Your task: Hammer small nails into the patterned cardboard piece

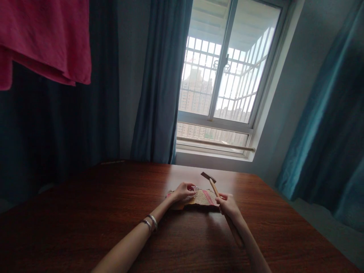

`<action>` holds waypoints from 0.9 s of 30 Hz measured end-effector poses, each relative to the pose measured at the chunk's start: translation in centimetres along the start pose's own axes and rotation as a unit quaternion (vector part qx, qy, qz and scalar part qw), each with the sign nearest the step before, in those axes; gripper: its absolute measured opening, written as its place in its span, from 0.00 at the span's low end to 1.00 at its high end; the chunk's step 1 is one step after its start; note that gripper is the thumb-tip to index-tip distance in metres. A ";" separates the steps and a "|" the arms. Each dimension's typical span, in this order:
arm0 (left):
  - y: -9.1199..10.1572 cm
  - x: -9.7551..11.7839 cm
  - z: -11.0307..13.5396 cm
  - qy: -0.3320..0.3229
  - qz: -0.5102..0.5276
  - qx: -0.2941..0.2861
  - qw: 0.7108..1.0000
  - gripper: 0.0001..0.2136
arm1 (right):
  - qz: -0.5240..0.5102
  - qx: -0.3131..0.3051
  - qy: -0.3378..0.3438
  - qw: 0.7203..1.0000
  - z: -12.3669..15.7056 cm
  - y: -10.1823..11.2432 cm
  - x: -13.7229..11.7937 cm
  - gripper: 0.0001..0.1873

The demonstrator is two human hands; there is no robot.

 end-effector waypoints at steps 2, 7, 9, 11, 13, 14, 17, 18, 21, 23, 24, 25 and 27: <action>0.4 -0.1 0.0 0.002 -0.002 0.017 1.000 0.22 | 0.018 0.018 0.009 1.000 -0.2 0.5 0.7 0.05; 2.2 -0.7 0.1 0.030 -0.100 -0.012 0.994 0.29 | 0.095 0.073 0.005 0.993 -1.0 1.6 2.6 0.06; 2.9 -0.7 0.2 0.066 -0.166 -0.063 0.982 0.36 | 0.143 0.091 0.007 0.986 -1.4 2.1 3.3 0.08; 3.5 -0.5 0.5 0.102 -0.226 -0.125 0.961 0.42 | 0.200 0.097 0.008 0.975 -1.8 2.5 3.9 0.11; 3.7 0.0 0.8 0.135 -0.271 -0.178 0.936 0.47 | 0.256 0.098 0.009 0.962 -2.0 2.9 4.2 0.13; 3.8 0.2 0.9 0.151 -0.288 -0.199 0.925 0.49 | 0.279 0.098 0.008 0.955 -2.0 3.0 4.2 0.13; 3.8 1.0 1.4 0.184 -0.312 -0.223 0.905 0.52 | 0.324 0.109 0.007 0.940 -1.8 3.2 4.1 0.15; 3.8 1.2 1.6 0.187 -0.312 -0.223 0.904 0.52 | 0.332 0.109 0.006 0.937 -1.7 3.2 4.0 0.15; 3.8 1.4 1.8 0.185 -0.306 -0.222 0.907 0.52 | 0.349 0.103 -0.001 0.932 -1.5 3.1 3.8 0.16; 3.7 1.3 1.8 0.179 -0.305 -0.226 0.908 0.51 | 0.357 0.101 -0.003 0.929 -1.5 3.0 3.8 0.16; 3.7 1.3 1.7 0.176 -0.305 -0.229 0.907 0.51 | 0.359 0.103 -0.004 0.928 -1.6 3.0 3.8 0.17; 3.7 1.2 1.7 0.174 -0.305 -0.230 0.908 0.51 | 0.359 0.106 -0.003 0.927 -1.6 3.0 3.9 0.17; 3.7 1.1 1.6 0.169 -0.303 -0.230 0.909 0.51 | 0.358 0.110 -0.005 0.927 -1.6 3.0 4.0 0.18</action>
Point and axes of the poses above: each hand's wrist, its own z-axis away from the middle knuckle, its own y-axis out of the back of the hand, x = y × z, the point moved 1 cm from there along -z, towards the middle knuckle, and after that the axes turned 8 degrees about -x, right-handed, at the moved point
